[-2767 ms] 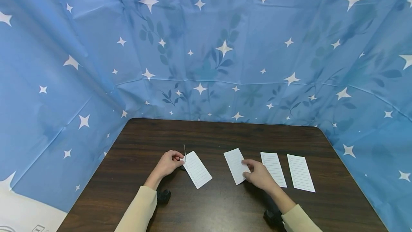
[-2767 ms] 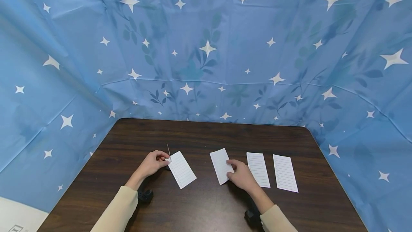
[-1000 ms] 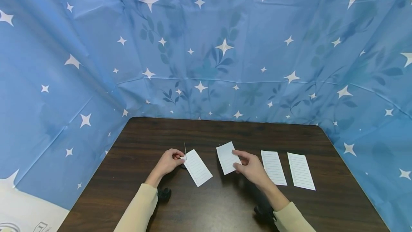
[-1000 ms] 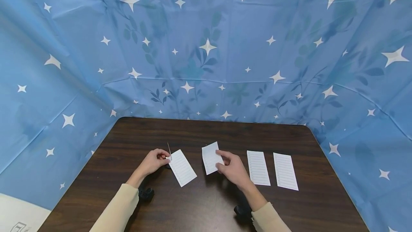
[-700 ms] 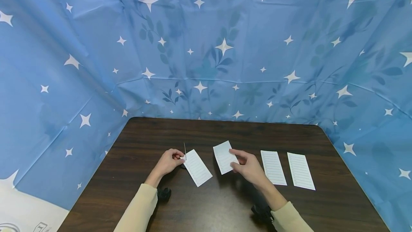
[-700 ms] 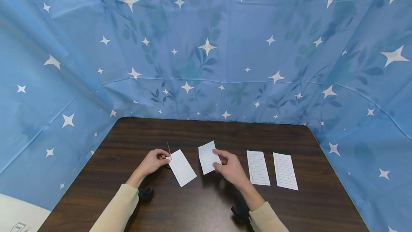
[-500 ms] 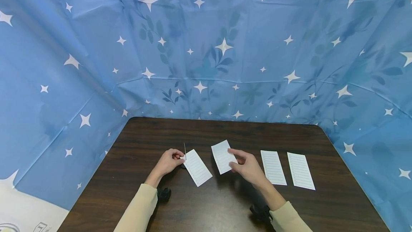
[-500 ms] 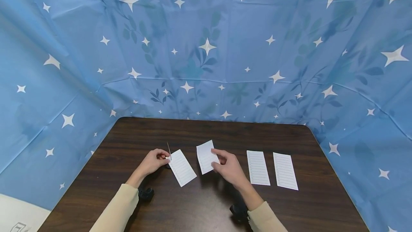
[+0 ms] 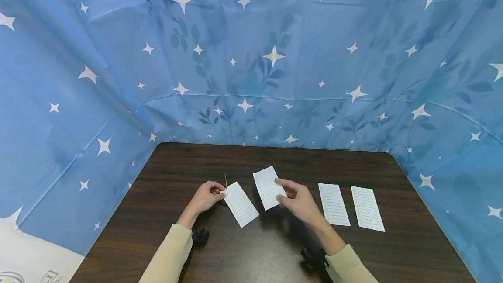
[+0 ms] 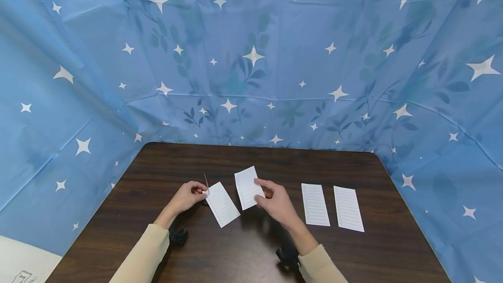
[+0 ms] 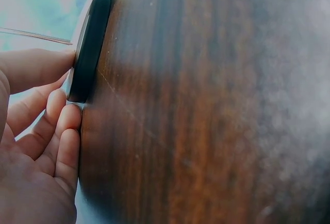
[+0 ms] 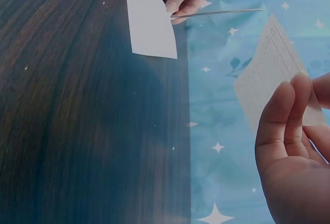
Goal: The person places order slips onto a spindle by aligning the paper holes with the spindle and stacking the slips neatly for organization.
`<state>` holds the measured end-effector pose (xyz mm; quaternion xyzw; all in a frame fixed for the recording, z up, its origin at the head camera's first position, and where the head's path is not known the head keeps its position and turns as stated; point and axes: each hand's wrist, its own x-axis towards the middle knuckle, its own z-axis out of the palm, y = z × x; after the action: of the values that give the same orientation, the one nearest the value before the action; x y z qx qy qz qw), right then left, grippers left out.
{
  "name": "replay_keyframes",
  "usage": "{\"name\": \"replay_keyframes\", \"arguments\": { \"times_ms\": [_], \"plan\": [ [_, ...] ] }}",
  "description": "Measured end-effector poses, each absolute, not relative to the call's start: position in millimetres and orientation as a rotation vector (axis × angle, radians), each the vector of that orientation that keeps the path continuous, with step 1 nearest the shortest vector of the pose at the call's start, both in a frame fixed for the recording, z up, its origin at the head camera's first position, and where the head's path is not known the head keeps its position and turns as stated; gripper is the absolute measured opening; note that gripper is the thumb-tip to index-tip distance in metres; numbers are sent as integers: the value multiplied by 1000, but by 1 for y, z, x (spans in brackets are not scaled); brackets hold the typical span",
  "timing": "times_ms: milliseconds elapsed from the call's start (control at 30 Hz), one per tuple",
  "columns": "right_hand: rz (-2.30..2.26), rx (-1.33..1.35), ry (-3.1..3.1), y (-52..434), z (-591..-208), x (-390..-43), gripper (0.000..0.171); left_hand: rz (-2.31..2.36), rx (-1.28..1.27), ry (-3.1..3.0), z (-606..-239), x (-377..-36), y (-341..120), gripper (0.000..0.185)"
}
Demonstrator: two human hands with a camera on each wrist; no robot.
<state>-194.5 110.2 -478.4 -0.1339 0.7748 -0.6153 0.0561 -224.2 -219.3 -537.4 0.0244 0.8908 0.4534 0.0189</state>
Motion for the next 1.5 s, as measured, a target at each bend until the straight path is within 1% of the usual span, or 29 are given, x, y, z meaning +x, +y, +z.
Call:
{"name": "replay_keyframes", "arguments": {
  "times_ms": [367,867,1500],
  "plan": [
    [-1873,-439,2362,102,-469,-195,47,1403,84,2756,-538,-226,-222,12],
    [-1902,-465,2299,97,-464,-194,50,1406,125,2777,-536,-225,-221,7],
    [-1907,-471,2283,93,-464,-193,50,1412,153,2783,-538,-225,-223,8]
  ]
}}
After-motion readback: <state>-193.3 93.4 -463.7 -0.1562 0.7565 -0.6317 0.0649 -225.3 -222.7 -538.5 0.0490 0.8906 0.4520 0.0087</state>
